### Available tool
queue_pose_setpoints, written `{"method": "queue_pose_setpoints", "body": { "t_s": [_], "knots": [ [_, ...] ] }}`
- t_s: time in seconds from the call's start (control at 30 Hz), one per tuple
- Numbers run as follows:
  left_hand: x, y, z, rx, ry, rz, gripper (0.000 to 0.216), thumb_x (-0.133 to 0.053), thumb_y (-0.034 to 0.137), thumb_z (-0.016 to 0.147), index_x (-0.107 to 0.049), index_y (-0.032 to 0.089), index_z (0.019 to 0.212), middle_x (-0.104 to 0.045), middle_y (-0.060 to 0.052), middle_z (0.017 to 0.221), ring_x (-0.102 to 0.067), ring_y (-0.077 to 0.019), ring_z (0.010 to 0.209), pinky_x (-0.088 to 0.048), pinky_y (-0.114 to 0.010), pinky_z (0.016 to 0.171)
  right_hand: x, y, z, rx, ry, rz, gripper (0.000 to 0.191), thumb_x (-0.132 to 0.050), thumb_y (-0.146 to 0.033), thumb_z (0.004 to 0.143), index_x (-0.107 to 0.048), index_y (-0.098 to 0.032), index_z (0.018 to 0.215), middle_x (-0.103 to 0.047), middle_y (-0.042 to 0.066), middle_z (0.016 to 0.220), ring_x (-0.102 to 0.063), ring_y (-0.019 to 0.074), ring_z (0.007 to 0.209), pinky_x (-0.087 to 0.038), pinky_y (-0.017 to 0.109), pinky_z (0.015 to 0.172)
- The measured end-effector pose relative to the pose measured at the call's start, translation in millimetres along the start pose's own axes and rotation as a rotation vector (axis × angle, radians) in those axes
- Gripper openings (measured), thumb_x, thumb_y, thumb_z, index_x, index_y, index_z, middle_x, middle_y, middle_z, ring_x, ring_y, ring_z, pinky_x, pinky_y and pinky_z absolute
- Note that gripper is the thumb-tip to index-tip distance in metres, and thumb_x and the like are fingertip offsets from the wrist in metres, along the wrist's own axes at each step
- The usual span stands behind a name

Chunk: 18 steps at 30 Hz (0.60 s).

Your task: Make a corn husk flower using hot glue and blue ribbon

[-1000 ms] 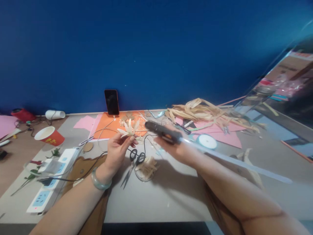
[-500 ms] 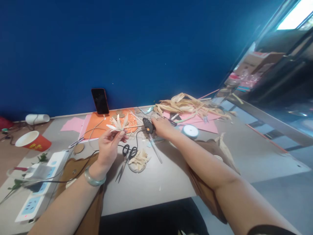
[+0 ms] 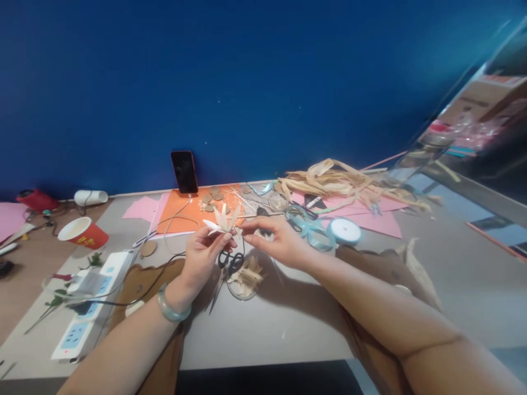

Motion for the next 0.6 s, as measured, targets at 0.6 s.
{"method": "queue_pose_setpoints", "body": {
  "t_s": [0.6],
  "knots": [
    [-15,16,-12,-0.193,-0.099,0.184,0.010,-0.074,0.022,0.071,-0.067,0.015,0.069,-0.070,-0.002,0.063,-0.062,-0.0122,0.052,-0.050,-0.021,0.051,0,1,-7,-0.155,0.048,0.415,0.019,-0.065,-0.030,0.082,-0.067,-0.013,0.074,-0.066,0.002,0.072,-0.060,0.0119,0.069,-0.048,0.025,0.069]
  ]
}}
Point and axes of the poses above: each hand's wrist, its own z-axis towards the middle knuckle, its own x-axis out of the back of the hand, y = z × x, the point moved 8 cm from there along z, towards the middle knuckle
